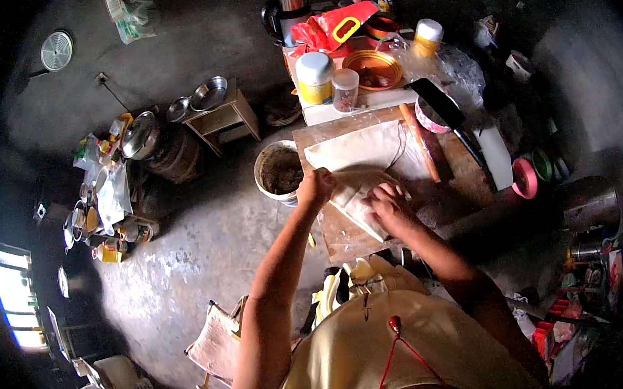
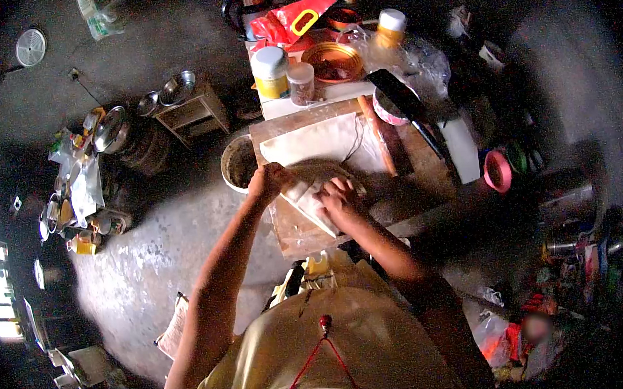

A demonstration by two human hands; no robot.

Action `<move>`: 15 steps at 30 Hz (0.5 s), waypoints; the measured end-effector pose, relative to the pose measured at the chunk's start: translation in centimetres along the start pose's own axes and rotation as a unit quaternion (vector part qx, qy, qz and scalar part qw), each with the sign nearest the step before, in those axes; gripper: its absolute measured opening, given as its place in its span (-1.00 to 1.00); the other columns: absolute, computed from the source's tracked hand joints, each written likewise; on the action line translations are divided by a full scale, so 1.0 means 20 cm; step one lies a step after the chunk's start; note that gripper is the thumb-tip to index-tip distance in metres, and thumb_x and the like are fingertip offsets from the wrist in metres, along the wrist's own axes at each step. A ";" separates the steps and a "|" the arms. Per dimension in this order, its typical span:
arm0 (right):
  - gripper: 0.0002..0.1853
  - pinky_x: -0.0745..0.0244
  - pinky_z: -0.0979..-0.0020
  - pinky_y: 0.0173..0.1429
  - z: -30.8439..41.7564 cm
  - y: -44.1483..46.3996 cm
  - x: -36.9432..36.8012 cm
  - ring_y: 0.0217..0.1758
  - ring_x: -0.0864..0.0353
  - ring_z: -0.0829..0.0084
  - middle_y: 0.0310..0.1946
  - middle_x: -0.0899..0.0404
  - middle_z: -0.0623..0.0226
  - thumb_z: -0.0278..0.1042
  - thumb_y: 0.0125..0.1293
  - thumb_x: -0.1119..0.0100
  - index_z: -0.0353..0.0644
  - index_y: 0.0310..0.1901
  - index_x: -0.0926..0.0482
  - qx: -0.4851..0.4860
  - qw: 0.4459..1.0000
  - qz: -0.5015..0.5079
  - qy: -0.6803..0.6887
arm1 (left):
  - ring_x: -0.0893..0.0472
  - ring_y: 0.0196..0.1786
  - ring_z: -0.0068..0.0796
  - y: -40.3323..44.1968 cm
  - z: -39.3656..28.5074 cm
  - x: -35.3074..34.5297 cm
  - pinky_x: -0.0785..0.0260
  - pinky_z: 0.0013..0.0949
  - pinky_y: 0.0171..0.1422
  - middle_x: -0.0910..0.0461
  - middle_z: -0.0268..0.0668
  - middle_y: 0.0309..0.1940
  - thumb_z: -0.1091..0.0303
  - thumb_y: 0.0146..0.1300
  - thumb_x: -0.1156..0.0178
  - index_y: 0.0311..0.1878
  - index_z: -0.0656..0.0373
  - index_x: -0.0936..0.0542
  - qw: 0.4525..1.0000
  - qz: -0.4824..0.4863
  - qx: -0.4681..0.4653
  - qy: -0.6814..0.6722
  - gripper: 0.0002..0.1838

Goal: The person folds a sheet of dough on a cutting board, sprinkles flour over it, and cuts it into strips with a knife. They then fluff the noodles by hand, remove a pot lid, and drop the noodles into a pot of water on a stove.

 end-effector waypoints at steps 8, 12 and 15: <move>-0.59 -0.15 0.23 0.05 0.02 -0.02 0.04 -0.01 -0.33 0.29 -0.25 -0.45 0.37 -0.21 -0.15 -0.35 -0.08 -0.18 -0.54 0.098 0.994 0.041 0.010 | -0.60 -0.39 -0.22 0.08 0.05 -0.20 -0.41 -0.27 -0.40 -0.58 -0.27 -0.49 0.21 0.07 -0.17 -0.38 0.05 -0.57 0.974 -0.035 -0.172 0.144 -0.85; -0.76 -0.16 0.28 -0.03 0.01 0.00 0.07 -0.14 -0.34 0.30 -0.34 -0.44 0.35 -0.32 -0.15 -0.31 -0.11 -0.40 -0.49 0.116 0.992 0.056 -0.001 | -0.63 -0.42 -0.19 -0.06 -0.15 -0.24 -0.45 -0.19 -0.28 -0.61 -0.10 -0.45 0.17 0.09 -0.15 -0.30 0.17 -0.60 0.828 0.020 -0.367 0.423 -0.74; -0.77 -0.14 0.30 -0.02 -0.02 -0.01 0.07 -0.14 -0.35 0.32 -0.36 -0.44 0.37 -0.33 -0.15 -0.31 -0.10 -0.41 -0.49 0.114 0.990 0.075 0.020 | -0.62 -0.43 -0.20 0.01 0.06 -0.08 -0.42 -0.23 -0.30 -0.60 -0.10 -0.49 0.16 0.04 -0.21 -0.33 0.19 -0.61 0.991 0.064 -0.041 -0.108 -0.73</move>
Point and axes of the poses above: each hand's wrist, its own y-axis towards the middle knuckle, its own x-axis out of the back of the hand, z = x × y, the point moved 9 cm from there along y, towards the middle knuckle
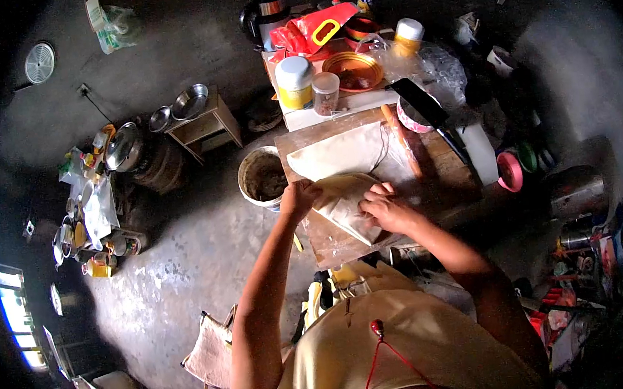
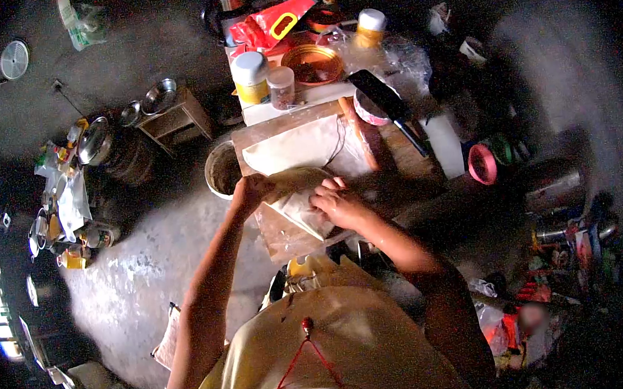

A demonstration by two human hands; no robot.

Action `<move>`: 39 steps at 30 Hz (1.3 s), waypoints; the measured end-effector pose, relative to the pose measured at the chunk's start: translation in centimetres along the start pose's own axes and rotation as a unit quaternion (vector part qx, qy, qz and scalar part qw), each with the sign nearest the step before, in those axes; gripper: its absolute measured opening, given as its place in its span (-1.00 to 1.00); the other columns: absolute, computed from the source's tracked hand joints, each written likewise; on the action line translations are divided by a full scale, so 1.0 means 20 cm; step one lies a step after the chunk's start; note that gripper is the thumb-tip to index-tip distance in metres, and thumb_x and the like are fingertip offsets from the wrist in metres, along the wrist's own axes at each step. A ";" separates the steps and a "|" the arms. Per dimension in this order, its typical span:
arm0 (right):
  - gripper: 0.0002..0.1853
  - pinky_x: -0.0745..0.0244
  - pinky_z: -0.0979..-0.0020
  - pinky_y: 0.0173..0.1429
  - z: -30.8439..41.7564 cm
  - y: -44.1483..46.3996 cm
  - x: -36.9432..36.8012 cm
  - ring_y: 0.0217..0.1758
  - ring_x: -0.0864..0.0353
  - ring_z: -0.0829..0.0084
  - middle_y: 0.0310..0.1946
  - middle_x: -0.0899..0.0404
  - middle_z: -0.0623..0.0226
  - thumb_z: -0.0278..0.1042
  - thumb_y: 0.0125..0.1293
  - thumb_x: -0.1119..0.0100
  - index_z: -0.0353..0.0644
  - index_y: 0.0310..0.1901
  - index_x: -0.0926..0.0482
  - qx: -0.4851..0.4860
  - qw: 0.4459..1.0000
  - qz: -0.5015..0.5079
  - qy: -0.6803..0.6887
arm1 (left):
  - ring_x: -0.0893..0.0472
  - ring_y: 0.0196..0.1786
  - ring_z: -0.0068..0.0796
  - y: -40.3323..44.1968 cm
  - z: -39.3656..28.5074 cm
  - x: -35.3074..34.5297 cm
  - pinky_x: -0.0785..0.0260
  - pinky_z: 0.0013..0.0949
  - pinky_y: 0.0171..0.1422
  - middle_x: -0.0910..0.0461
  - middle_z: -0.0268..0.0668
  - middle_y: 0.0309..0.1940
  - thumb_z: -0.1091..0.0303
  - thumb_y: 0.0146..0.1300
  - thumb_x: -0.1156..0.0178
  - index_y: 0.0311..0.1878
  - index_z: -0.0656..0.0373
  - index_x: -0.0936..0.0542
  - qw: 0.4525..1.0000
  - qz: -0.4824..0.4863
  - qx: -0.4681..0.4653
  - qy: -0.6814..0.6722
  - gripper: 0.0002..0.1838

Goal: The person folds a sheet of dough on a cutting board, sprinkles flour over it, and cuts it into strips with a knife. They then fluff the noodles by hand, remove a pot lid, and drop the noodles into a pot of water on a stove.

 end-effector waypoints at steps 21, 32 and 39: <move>-0.80 -0.24 0.29 0.05 -0.45 -0.40 0.24 -0.09 -0.38 0.22 -0.31 -0.52 0.32 -0.61 -0.10 -0.09 -0.14 -0.38 -0.52 -0.075 0.989 0.097 0.077 | -0.58 -0.41 -0.30 -0.70 -0.02 0.11 -0.41 -0.30 -0.26 -0.59 -0.23 -0.47 0.32 0.05 -0.20 -0.30 0.15 -0.56 0.975 -0.152 0.150 0.066 -0.84; -0.60 -0.24 0.27 -0.10 -0.34 -0.16 0.06 -0.23 -0.37 0.22 -0.44 -0.41 0.27 -0.29 -0.17 -0.43 -0.18 -0.34 -0.41 -0.149 0.980 -0.089 0.097 | -0.46 0.00 -0.13 -0.36 -0.52 -0.14 -0.25 -0.16 0.14 -0.55 -0.21 -0.14 0.35 -0.02 -0.29 -0.12 0.07 -0.56 0.984 -0.092 -0.091 0.127 -0.68; -0.82 -0.36 0.51 -0.16 -0.21 -0.30 0.25 -0.19 -0.35 0.64 -0.37 -0.36 0.45 -0.65 0.11 -0.12 -0.27 -0.26 -0.37 -0.095 0.916 0.005 0.389 | -0.35 0.13 -0.18 -0.27 -0.76 -0.26 -0.11 -0.13 0.25 -0.44 -0.28 0.03 0.42 -0.18 -0.34 0.12 -0.05 -0.43 0.955 -0.023 -0.215 0.203 -0.34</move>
Point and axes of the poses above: each hand's wrist, its own y-axis towards the middle knuckle, its own x-axis out of the back of the hand, z = x × y, the point moved 9 cm from there along y, towards the middle knuckle
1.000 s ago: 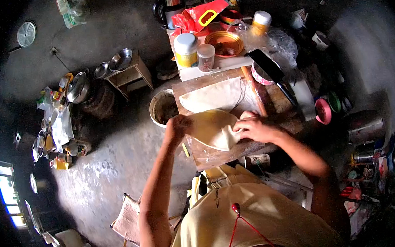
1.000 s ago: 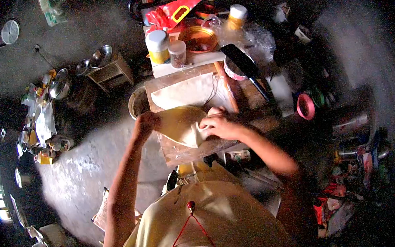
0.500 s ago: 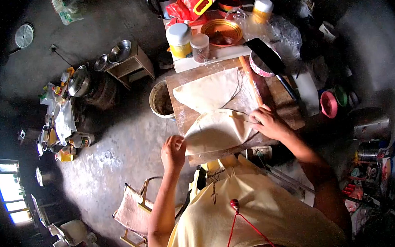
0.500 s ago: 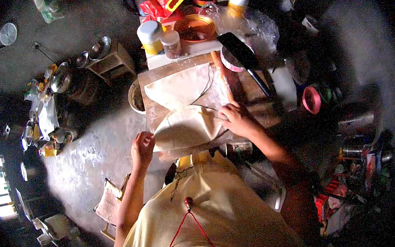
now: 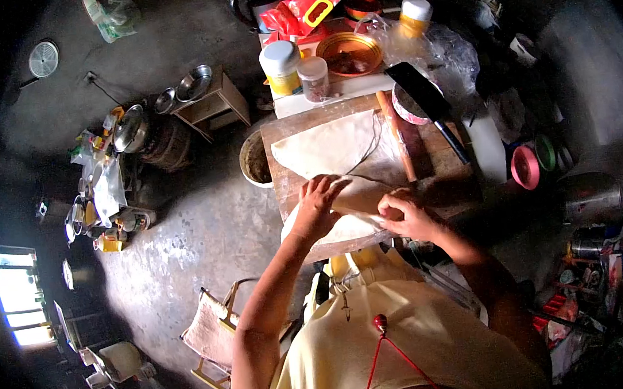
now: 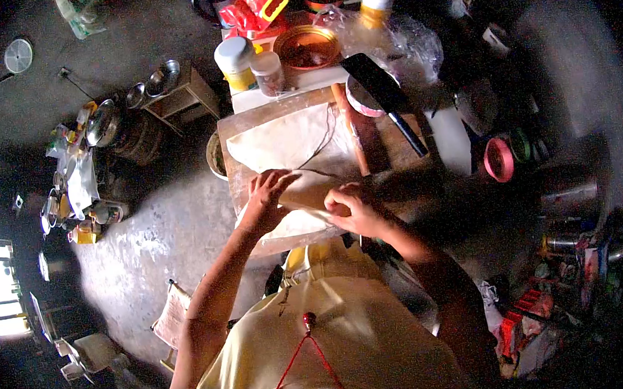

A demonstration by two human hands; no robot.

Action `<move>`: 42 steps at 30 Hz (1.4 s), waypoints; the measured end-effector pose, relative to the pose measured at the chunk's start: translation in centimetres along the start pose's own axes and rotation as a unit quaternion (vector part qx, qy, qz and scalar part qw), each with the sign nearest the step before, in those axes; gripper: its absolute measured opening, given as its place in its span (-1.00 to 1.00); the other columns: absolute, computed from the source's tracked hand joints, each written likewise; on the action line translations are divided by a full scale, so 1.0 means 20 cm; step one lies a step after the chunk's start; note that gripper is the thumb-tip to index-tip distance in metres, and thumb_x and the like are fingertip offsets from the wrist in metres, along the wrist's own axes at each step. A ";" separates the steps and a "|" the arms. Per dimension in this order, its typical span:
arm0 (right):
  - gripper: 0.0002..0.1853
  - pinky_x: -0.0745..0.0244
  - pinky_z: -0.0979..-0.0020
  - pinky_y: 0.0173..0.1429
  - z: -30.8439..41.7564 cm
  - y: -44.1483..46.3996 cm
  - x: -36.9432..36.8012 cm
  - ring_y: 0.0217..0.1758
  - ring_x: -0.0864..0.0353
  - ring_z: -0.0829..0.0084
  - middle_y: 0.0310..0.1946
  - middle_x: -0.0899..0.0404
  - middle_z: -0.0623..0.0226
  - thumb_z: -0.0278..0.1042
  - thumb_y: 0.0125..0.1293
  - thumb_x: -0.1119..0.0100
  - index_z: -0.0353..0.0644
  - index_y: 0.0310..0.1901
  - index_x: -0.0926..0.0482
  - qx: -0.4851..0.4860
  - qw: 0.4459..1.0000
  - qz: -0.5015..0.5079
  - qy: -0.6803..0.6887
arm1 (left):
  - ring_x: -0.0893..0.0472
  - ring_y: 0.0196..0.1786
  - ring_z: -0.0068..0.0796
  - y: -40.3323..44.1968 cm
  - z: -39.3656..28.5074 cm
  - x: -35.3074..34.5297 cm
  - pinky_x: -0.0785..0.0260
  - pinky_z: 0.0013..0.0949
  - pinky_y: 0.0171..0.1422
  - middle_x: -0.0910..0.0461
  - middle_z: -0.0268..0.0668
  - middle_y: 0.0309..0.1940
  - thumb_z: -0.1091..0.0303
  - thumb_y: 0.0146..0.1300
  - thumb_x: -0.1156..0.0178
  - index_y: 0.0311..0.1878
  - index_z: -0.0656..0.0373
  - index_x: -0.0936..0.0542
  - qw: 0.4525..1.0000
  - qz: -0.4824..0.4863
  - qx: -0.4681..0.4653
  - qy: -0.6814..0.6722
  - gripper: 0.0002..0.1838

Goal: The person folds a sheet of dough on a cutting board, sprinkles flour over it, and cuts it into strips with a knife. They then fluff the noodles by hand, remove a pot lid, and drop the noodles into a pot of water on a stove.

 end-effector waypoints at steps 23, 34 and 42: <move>-0.79 -0.38 0.46 -0.18 -0.33 -0.05 -0.13 -0.20 -0.42 0.56 -0.27 -0.50 0.35 -0.46 0.08 -0.29 -0.32 -0.28 -0.50 -0.105 0.990 0.096 0.026 | -0.60 -0.27 -0.21 -0.28 0.13 -0.06 -0.43 -0.33 -0.20 -0.61 -0.18 -0.33 0.36 0.17 -0.13 -0.27 0.22 -0.59 0.963 0.027 0.183 -0.196 -0.85; -0.93 -0.36 0.56 -0.21 -0.28 0.18 0.05 -0.34 -0.37 0.65 -0.45 -0.44 0.46 -0.57 0.22 -0.10 -0.32 -0.27 -0.44 -0.052 0.988 -0.066 0.127 | -0.61 -0.27 -0.24 -0.19 0.25 0.01 -0.43 -0.33 -0.18 -0.60 -0.15 -0.31 0.33 0.21 -0.10 -0.23 0.23 -0.57 0.973 -0.016 0.174 -0.153 -0.82; -0.88 -0.40 0.43 -0.17 -0.48 0.24 0.00 -0.33 -0.47 0.44 -0.40 -0.50 0.29 -0.58 0.13 -0.14 -0.30 -0.29 -0.45 -0.082 0.995 -0.053 0.015 | -0.61 -0.30 -0.17 -0.13 0.32 -0.02 -0.44 -0.28 -0.24 -0.61 -0.17 -0.37 0.30 0.15 -0.15 -0.29 0.15 -0.59 0.971 -0.033 0.210 -0.109 -0.85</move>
Point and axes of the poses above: each hand's wrist, its own y-axis towards the middle knuckle, its own x-axis out of the back of the hand, z = x × y, the point moved 9 cm from there along y, towards the middle knuckle
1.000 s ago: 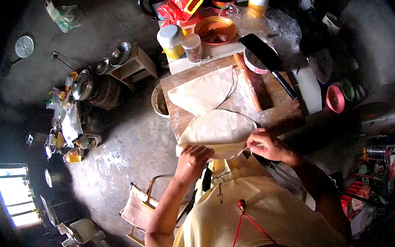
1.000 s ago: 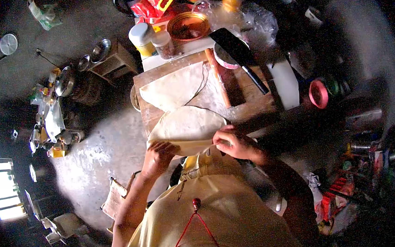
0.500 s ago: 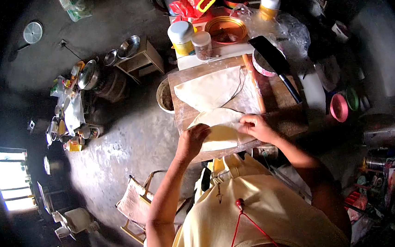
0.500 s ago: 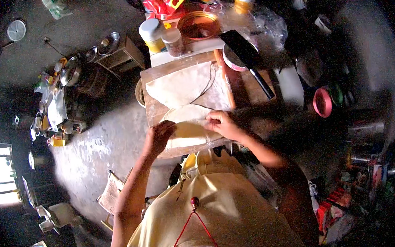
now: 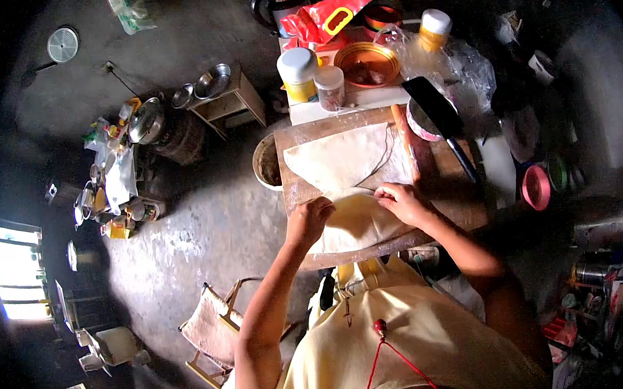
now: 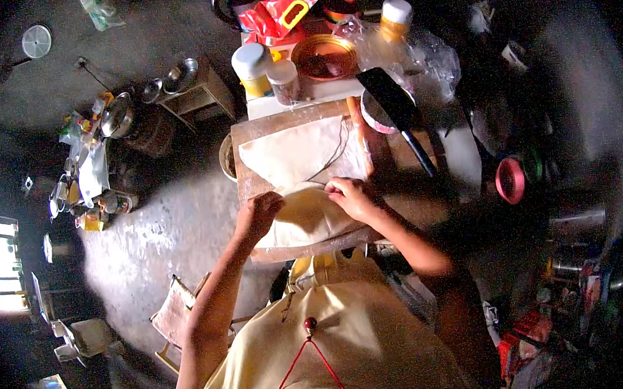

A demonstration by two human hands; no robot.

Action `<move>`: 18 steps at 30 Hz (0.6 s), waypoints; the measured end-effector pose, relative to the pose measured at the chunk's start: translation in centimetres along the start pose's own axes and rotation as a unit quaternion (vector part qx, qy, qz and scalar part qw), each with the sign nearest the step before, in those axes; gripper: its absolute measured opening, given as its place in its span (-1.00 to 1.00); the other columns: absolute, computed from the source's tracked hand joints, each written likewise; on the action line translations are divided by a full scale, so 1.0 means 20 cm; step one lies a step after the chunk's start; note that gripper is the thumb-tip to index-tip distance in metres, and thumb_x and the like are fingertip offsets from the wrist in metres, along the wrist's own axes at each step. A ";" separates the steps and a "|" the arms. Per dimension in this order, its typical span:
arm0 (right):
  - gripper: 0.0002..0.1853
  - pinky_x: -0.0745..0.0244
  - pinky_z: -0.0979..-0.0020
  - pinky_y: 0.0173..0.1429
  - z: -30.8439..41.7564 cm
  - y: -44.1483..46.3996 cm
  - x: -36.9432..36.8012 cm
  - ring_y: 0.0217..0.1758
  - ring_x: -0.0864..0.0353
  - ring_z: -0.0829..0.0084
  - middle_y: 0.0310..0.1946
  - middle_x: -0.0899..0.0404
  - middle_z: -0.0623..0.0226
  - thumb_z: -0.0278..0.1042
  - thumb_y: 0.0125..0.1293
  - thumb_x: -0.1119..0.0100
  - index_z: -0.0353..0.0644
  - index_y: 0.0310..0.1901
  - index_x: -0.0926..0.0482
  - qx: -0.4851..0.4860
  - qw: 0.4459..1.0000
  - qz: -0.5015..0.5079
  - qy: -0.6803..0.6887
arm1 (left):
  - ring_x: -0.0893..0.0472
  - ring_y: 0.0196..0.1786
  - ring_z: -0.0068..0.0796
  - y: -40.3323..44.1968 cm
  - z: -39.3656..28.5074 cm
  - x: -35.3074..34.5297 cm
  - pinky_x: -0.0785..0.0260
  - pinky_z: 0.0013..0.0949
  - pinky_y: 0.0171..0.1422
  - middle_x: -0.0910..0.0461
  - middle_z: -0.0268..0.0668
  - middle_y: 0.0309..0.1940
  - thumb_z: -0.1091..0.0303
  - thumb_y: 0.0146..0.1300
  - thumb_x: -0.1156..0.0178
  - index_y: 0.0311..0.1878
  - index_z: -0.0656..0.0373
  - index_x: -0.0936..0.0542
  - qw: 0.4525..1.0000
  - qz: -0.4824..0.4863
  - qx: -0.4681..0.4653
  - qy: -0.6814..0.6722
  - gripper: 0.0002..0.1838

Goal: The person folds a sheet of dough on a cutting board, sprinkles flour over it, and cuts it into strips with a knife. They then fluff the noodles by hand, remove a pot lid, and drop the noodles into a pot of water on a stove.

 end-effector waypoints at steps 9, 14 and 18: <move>-0.74 -0.34 0.16 -0.07 0.29 0.45 0.22 -0.13 -0.43 0.05 -0.24 -0.41 0.10 -0.58 0.04 -0.12 -0.21 -0.19 -0.42 0.196 0.934 -0.108 -0.280 | -0.42 0.06 -0.19 0.37 0.05 0.18 -0.21 -0.16 0.15 -0.48 -0.27 -0.04 0.32 0.01 -0.27 0.00 0.02 -0.48 0.980 -0.113 -0.046 0.155 -0.58; -0.64 -0.29 0.14 0.05 0.22 0.66 0.27 0.01 -0.40 0.09 -0.13 -0.42 0.11 -0.51 -0.03 -0.20 -0.21 -0.11 -0.44 0.135 0.920 -0.071 -0.362 | -0.35 0.14 -0.19 0.54 0.23 0.20 -0.13 -0.11 0.21 -0.44 -0.26 0.00 0.20 -0.06 -0.32 0.10 0.02 -0.40 0.969 -0.108 -0.012 0.222 -0.42; -0.55 -0.28 0.15 0.09 0.22 0.66 0.26 0.03 -0.40 0.13 -0.10 -0.42 0.16 -0.44 -0.04 -0.26 -0.17 -0.03 -0.44 0.122 0.913 -0.054 -0.386 | -0.36 0.10 -0.20 0.55 0.25 0.22 -0.13 -0.12 0.17 -0.47 -0.30 -0.06 0.19 -0.12 -0.36 0.00 0.00 -0.47 0.970 -0.080 -0.013 0.228 -0.47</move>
Point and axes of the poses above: each hand's wrist, its own y-axis towards the middle knuckle, its own x-axis out of the back of the hand, z = x × y, the point moved 9 cm from there along y, towards the middle knuckle
